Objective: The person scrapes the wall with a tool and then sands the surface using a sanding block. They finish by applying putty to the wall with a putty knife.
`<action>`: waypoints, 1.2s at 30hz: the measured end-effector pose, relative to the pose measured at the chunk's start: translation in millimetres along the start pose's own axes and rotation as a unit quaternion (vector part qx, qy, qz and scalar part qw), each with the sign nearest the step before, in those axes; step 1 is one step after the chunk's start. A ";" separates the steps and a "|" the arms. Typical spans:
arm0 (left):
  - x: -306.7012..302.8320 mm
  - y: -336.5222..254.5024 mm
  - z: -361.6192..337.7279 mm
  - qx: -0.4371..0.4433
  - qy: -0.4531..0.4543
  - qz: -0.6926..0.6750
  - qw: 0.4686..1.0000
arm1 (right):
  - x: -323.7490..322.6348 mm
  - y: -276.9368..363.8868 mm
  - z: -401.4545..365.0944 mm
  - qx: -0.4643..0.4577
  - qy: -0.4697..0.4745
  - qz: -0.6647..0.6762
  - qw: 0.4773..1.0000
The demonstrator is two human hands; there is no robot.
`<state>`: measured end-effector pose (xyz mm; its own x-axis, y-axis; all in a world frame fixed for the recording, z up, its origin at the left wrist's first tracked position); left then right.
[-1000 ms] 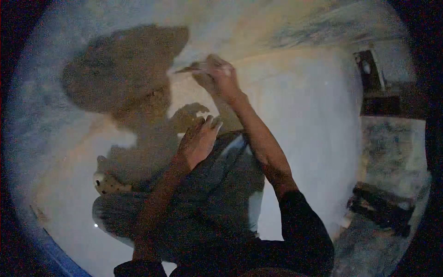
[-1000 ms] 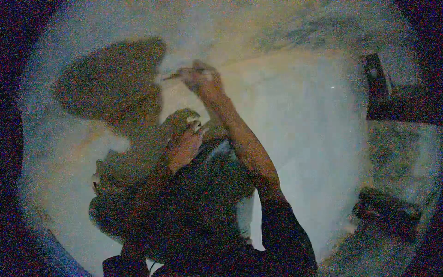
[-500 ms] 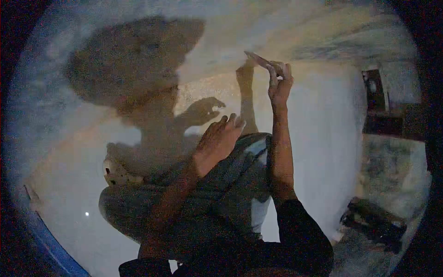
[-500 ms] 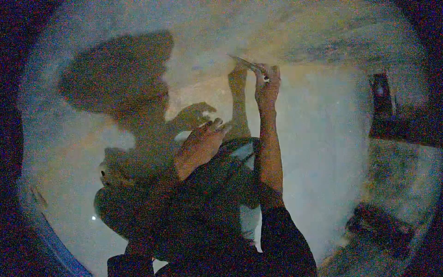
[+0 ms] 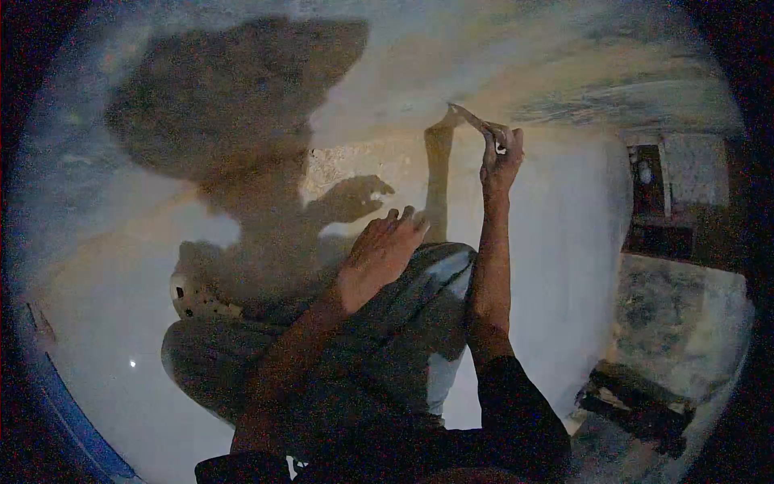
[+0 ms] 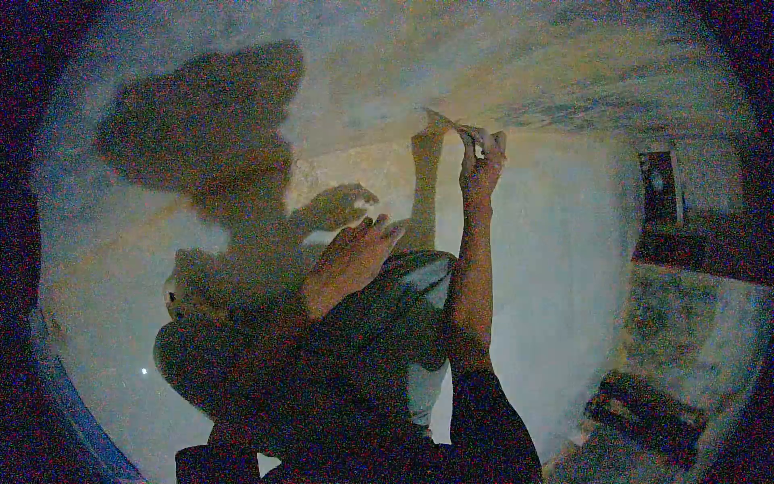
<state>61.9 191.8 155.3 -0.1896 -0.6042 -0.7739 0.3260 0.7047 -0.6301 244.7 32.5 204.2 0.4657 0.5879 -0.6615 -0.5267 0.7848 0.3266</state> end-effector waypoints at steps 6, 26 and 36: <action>0.5 0.6 2.2 0.001 -0.006 -0.003 1.000 | 0.8 -1.3 0.4 -0.012 0.055 0.003 0.998; 14.1 -2.3 1.5 -0.019 0.056 0.005 0.998 | 39.8 9.7 -23.4 -0.136 0.066 -0.057 0.987; 1.3 6.3 2.3 -0.018 0.040 -0.035 0.998 | 17.5 21.7 -4.8 -0.053 0.053 -0.004 0.997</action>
<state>65.9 194.6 150.5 -0.2856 -0.6222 -0.7289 0.2757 0.6751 -0.6843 238.0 58.8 196.5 0.3957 0.5534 -0.7329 -0.5979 0.7610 0.2518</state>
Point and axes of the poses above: each hand's wrist, its own z-axis towards the middle knuckle, its own x-axis out of the palm, y = z × x, the point moved 5 cm from there along z, towards the middle knuckle
